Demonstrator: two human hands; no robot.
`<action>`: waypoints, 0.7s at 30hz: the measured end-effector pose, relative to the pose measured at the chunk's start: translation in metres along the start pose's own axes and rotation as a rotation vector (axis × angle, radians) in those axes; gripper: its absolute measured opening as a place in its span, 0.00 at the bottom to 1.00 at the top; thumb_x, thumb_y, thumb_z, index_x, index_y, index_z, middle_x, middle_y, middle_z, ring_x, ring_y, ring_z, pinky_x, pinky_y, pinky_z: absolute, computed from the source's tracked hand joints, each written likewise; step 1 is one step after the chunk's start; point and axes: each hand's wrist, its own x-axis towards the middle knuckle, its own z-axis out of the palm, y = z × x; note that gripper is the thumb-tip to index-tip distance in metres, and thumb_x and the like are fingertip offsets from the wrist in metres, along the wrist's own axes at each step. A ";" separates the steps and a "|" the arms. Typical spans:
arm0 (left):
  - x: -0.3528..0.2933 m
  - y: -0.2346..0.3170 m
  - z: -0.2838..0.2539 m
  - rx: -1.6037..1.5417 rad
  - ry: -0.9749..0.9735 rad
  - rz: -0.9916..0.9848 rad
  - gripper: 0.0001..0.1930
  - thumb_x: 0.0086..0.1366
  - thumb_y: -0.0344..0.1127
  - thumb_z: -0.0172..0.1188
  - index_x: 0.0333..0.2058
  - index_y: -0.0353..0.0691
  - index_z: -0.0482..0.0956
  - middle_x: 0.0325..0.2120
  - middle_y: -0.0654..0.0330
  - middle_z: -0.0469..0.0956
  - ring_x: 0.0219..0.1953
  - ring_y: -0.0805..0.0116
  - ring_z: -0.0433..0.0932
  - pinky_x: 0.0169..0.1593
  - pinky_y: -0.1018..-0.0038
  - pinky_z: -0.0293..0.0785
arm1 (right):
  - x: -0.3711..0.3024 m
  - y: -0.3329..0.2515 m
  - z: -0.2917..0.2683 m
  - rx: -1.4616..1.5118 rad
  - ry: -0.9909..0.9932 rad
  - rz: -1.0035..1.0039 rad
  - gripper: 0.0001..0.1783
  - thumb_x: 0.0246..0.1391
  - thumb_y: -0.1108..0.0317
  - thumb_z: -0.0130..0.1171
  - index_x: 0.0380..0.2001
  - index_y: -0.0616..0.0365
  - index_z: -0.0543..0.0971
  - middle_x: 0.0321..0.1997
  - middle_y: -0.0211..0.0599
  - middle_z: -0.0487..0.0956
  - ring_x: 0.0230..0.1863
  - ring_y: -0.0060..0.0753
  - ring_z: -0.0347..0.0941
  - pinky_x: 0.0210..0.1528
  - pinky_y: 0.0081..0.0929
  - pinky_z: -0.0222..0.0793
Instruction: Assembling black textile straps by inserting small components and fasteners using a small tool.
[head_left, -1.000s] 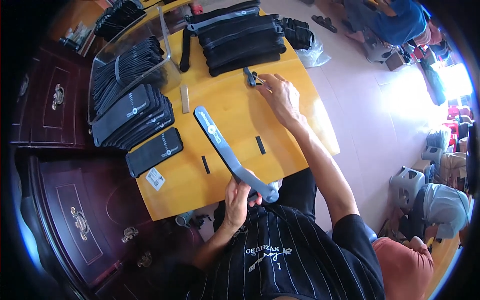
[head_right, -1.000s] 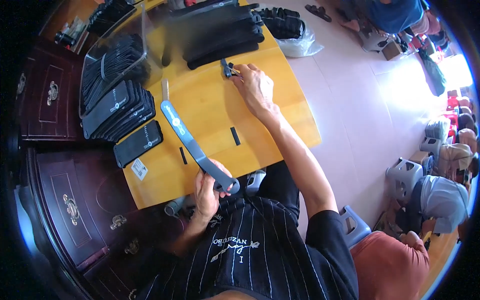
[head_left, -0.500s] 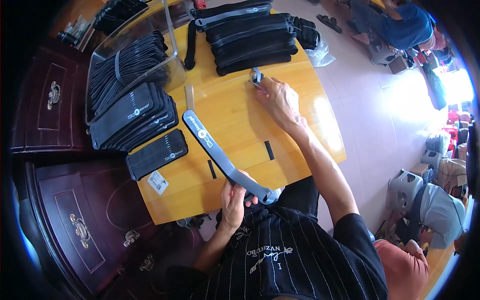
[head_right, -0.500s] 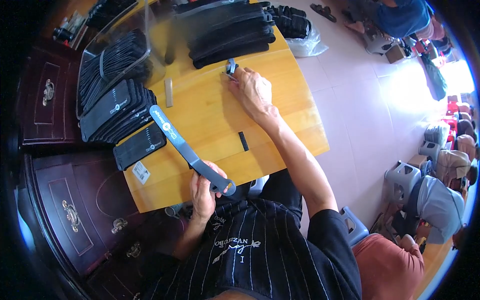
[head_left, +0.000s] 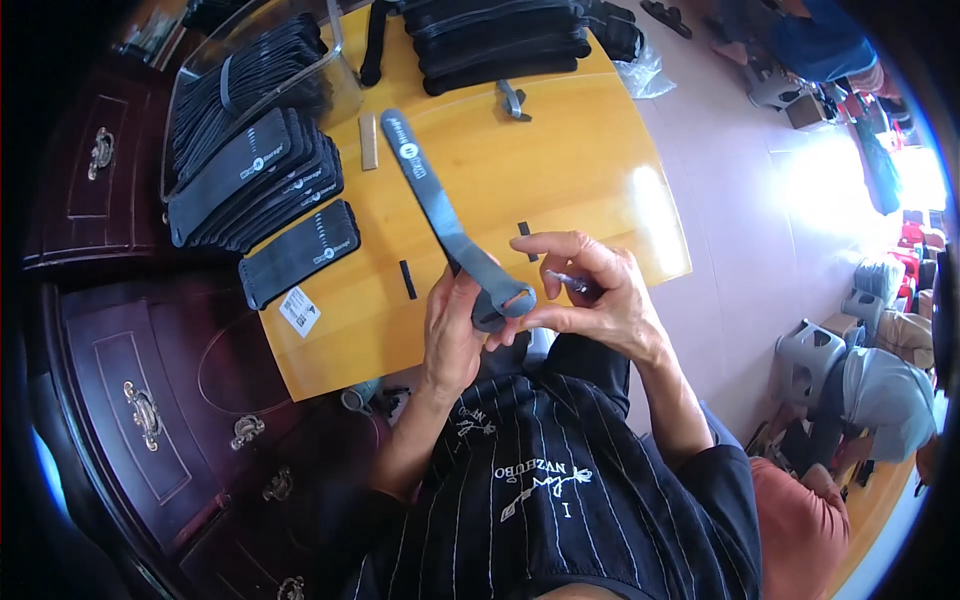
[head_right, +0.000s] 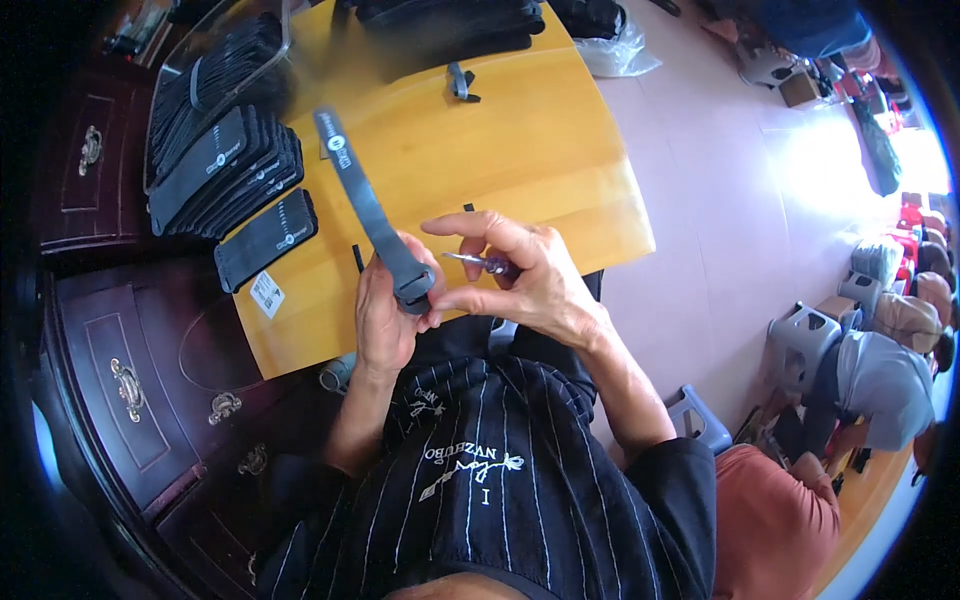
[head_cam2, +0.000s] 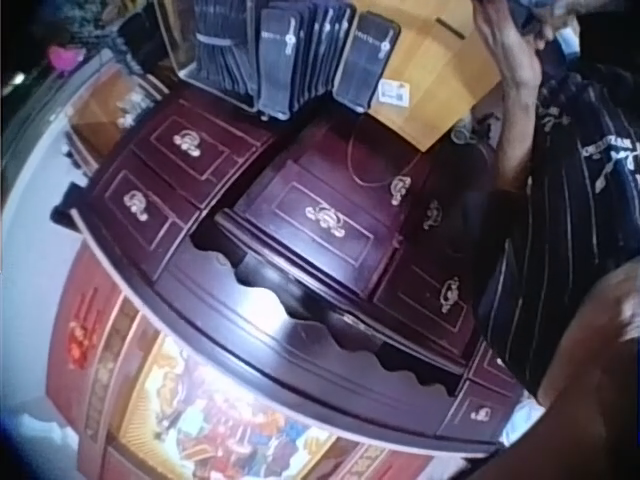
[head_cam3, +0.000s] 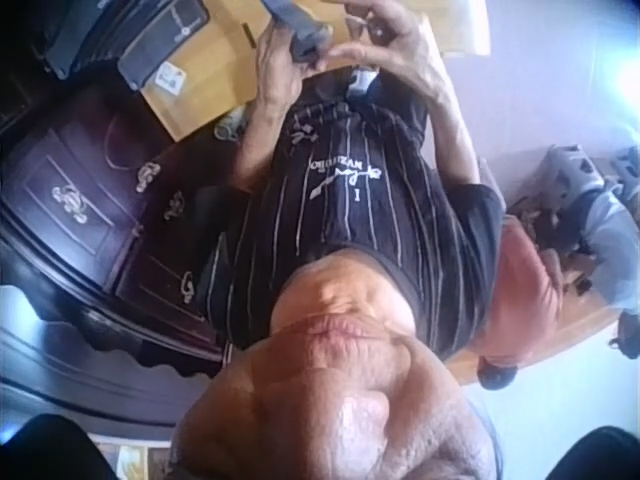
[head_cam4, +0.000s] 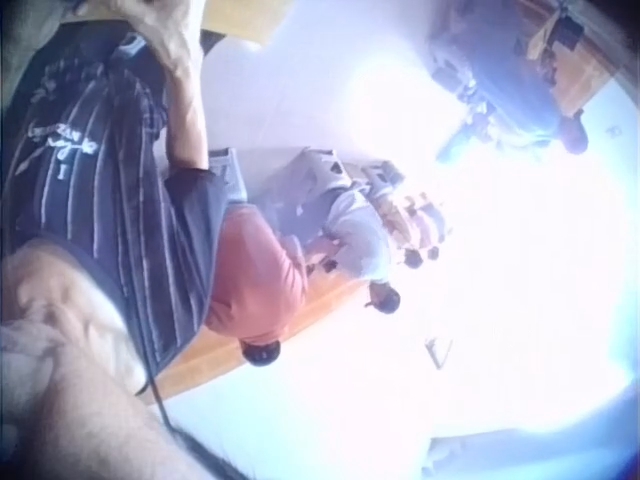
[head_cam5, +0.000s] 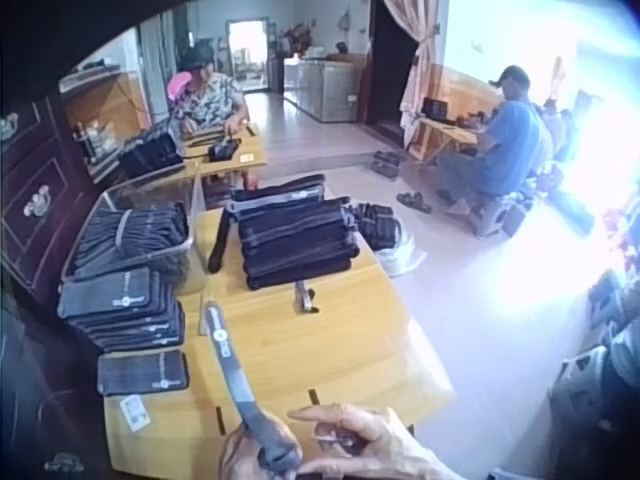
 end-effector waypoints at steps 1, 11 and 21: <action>0.001 0.000 0.003 -0.031 -0.045 -0.016 0.21 0.68 0.55 0.44 0.41 0.41 0.67 0.21 0.59 0.71 0.16 0.73 0.70 0.14 0.83 0.58 | 0.000 -0.002 0.002 -0.004 0.018 -0.066 0.23 0.41 0.61 0.71 0.43 0.55 0.79 0.31 0.32 0.78 0.26 0.22 0.70 0.27 0.19 0.67; -0.018 -0.002 0.029 0.137 -0.171 -0.302 0.20 0.70 0.54 0.39 0.30 0.44 0.64 0.13 0.61 0.69 0.09 0.76 0.64 0.11 0.85 0.52 | 0.001 0.000 -0.009 -0.129 0.139 -0.117 0.13 0.44 0.64 0.69 0.32 0.59 0.81 0.20 0.30 0.69 0.21 0.23 0.67 0.24 0.24 0.60; -0.005 -0.006 0.004 0.410 0.108 -0.106 0.18 0.70 0.54 0.42 0.39 0.44 0.65 0.14 0.65 0.67 0.10 0.80 0.62 0.11 0.87 0.51 | -0.009 0.015 -0.027 -0.077 -0.019 0.131 0.14 0.52 0.64 0.62 0.42 0.56 0.80 0.28 0.30 0.78 0.27 0.19 0.70 0.30 0.20 0.67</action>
